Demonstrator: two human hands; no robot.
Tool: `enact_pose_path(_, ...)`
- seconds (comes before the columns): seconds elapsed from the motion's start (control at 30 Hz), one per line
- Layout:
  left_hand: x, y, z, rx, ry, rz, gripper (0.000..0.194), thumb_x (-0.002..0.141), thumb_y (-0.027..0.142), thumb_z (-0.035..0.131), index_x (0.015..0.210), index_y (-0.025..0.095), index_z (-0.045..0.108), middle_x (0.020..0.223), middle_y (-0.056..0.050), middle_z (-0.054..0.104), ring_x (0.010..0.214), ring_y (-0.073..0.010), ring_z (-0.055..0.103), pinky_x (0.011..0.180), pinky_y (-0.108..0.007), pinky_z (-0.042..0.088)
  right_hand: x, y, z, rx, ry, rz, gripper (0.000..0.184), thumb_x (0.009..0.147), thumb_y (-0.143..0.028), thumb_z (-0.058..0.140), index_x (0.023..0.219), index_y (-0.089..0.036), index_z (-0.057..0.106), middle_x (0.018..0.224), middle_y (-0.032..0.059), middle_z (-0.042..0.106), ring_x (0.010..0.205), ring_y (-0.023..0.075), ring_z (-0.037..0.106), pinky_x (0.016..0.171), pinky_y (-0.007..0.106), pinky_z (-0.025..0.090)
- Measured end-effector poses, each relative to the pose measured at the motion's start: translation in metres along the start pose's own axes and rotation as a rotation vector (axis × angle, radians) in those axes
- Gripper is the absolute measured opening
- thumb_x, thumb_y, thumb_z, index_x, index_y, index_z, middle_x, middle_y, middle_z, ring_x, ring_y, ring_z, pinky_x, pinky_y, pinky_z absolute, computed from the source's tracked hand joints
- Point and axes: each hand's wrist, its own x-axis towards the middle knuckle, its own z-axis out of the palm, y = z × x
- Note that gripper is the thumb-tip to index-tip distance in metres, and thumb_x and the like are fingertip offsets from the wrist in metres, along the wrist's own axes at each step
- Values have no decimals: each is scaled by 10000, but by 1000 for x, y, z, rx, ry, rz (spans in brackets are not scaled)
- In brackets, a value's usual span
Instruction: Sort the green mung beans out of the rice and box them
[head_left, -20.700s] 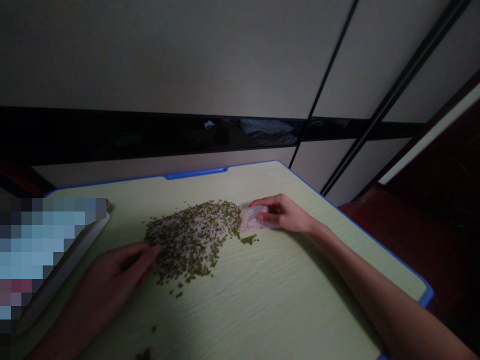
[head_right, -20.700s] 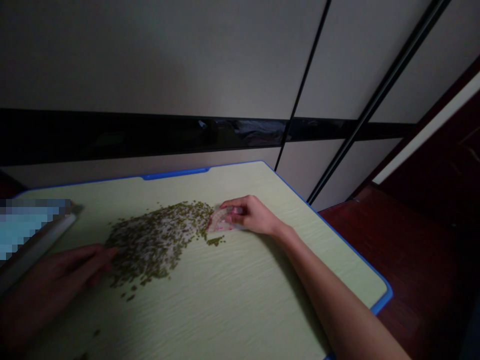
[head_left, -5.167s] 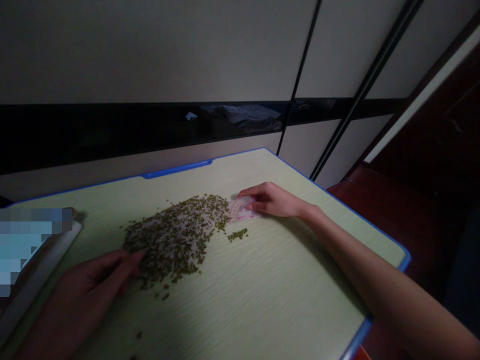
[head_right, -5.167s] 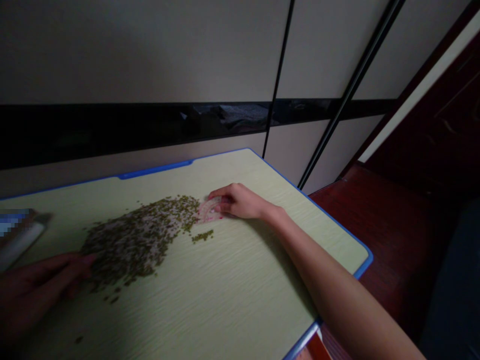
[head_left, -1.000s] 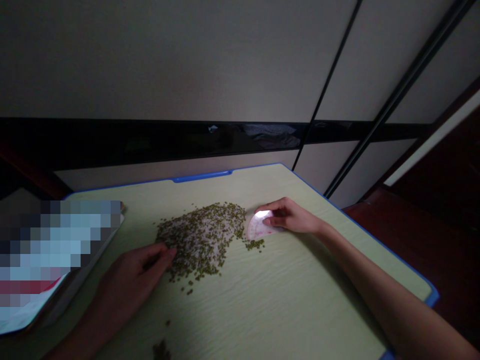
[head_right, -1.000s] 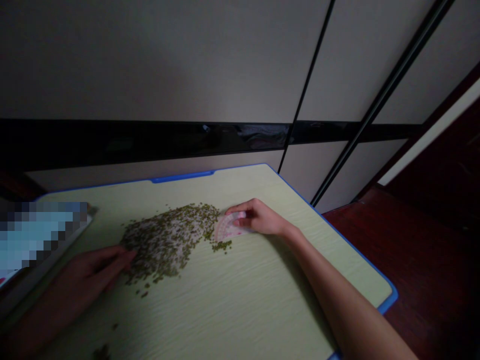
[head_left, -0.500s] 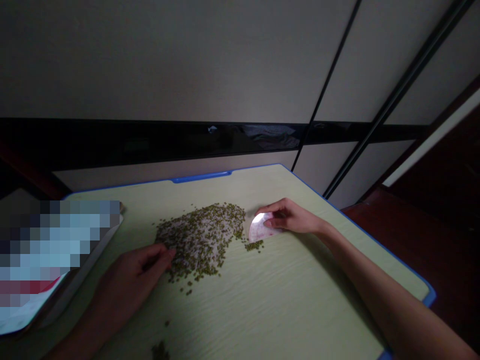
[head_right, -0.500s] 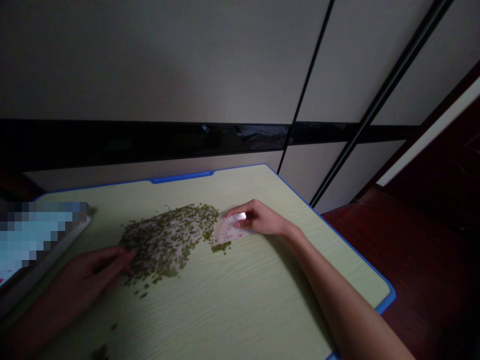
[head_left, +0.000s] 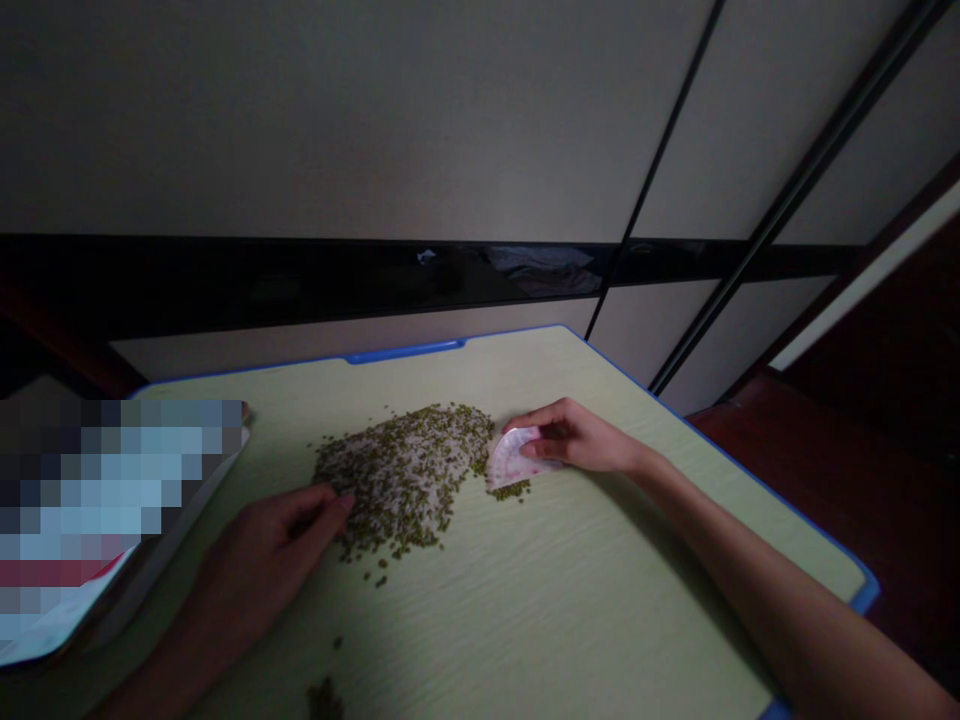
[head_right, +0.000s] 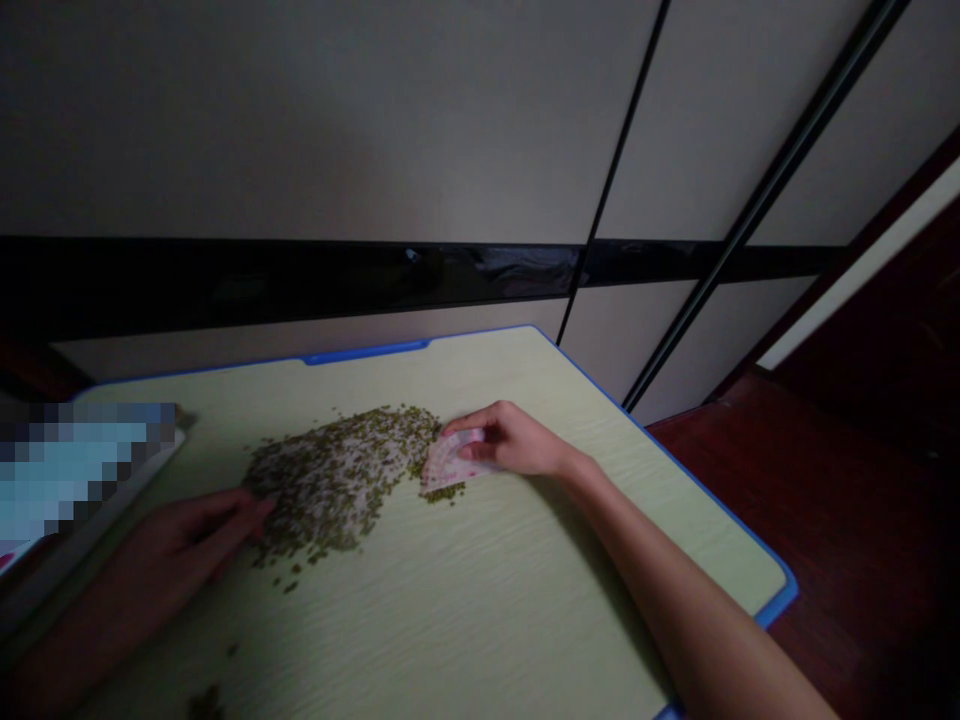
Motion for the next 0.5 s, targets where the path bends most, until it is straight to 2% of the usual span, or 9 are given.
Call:
enact_pose_path(0.23,-1,-1,-2,42,-56,11,407,709,563,332,539,209,440,475,64,382,506,-143,443,507,-245,292,1,-8,6,-23,-29,-8,313,755,-201,557,1015,-53,649,786,54,642,638,112,508,597,236,419)
enact_pose_path(0.5,0,3,-1,48,-50,-6,393,704,548,332,538,207,438,477,59,383,506,-145,436,507,-250,287,1,-12,14,18,-93,-56,297,759,-179,562,1017,-64,653,812,61,650,642,103,510,562,212,412)
